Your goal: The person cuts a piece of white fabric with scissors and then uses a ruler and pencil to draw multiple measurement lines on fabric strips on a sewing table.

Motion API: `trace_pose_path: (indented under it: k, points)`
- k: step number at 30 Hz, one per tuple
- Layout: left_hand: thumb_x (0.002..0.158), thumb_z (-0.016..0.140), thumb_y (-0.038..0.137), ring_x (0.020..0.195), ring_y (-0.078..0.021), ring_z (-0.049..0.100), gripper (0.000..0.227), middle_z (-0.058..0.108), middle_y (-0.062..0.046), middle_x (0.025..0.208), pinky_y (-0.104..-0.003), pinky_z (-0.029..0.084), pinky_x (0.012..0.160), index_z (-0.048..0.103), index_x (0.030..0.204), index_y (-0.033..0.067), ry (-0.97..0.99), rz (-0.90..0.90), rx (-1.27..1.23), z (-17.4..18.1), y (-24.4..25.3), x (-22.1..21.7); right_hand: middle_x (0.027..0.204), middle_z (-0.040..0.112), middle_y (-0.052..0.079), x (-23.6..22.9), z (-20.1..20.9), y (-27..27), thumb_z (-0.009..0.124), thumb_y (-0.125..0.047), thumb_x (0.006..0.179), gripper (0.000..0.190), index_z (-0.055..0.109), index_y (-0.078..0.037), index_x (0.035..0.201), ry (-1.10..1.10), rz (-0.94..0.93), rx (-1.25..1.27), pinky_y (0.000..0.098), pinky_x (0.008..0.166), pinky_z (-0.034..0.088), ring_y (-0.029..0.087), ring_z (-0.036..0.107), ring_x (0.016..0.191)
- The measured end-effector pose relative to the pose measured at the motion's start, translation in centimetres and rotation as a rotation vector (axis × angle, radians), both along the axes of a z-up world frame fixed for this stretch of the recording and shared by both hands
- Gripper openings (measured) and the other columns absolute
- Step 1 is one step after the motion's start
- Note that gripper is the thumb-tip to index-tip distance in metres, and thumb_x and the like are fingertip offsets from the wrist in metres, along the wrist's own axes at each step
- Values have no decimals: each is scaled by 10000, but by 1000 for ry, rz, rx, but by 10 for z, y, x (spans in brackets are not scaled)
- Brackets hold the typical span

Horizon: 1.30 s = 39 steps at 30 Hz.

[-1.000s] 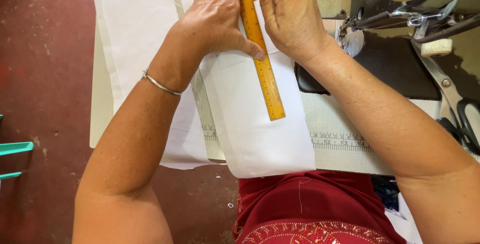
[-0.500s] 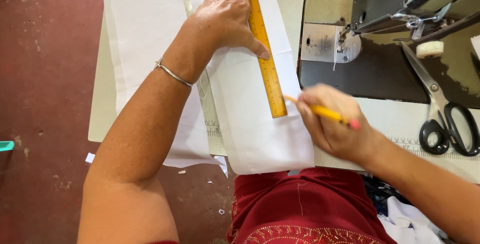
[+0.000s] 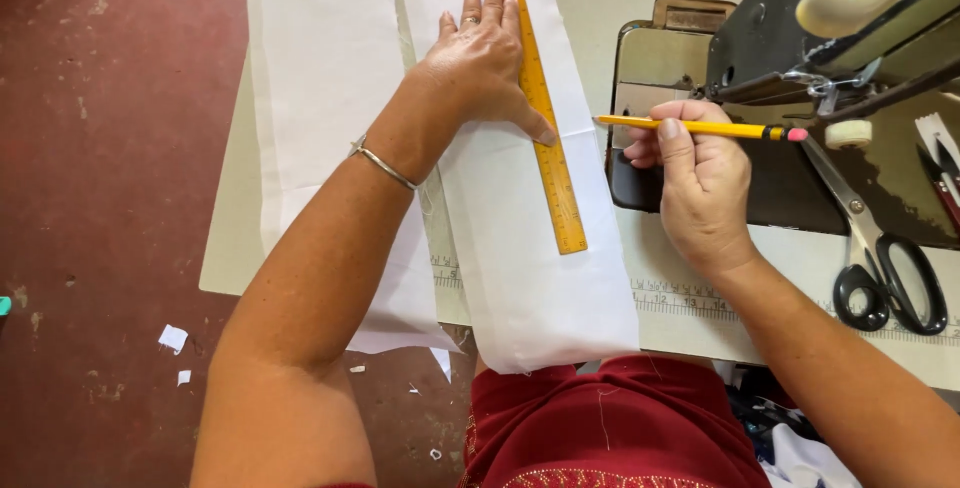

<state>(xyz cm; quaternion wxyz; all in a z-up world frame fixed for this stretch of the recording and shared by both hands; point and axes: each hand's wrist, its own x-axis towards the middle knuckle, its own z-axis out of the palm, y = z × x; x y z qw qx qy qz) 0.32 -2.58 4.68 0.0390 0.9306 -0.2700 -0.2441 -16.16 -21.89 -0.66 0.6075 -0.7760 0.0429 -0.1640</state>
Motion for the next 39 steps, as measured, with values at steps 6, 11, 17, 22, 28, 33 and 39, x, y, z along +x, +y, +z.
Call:
trace_pose_path:
  k: [6,11,17,22,28,33,39]
  points:
    - [645,909,760,1549,-426,-129,1597,-140,-246,1686,-586,20,1243,-91,1588,-54,-15,-1,-24,-4,1,1,971,674,143,6,-3,8,421,-232,1148,227,524,-31,1179,-32,-27,24,253,775,600,192,710,876]
    - [651,892,778,1547,-434,-144,1598,-161,-260,1679,-599,3,1233,-93,1587,-64,1,31,-32,-4,8,-4,1031,656,192,25,2,16,400,-124,1154,190,503,24,1213,-200,115,-142,295,794,585,227,679,932]
    - [649,889,766,1554,-404,-136,1579,-132,-231,1693,-568,-5,1244,-87,1593,-40,-7,43,-40,-3,28,-7,951,676,118,83,-6,19,427,-261,1121,205,501,-70,1125,-65,48,81,258,630,583,176,699,788]
    - [638,895,755,1554,-397,-146,1586,-144,-222,1693,-568,-11,1243,-100,1594,-28,1,78,-45,-4,47,-6,856,713,111,114,2,29,442,-275,1095,212,543,-90,1074,110,13,291,256,520,600,159,711,647]
    - [650,903,763,1551,-416,-124,1575,-127,-240,1688,-573,1,1238,-67,1593,-44,-14,79,-38,-6,50,-4,781,721,184,127,8,30,447,-214,1108,232,562,-40,1007,366,76,428,312,440,580,257,706,561]
    - [666,911,763,1549,-424,-119,1570,-126,-241,1687,-588,13,1235,-61,1593,-50,-12,64,-7,-1,48,-5,761,715,157,142,10,41,430,-165,1128,225,568,-24,1020,371,112,405,298,441,590,236,710,551]
    - [706,914,726,1545,-432,-112,1548,-133,-267,1677,-590,33,1239,-81,1585,-70,-3,65,10,2,45,-7,789,731,167,120,6,48,448,-279,1066,223,518,-75,1007,260,96,318,276,470,588,209,702,569]
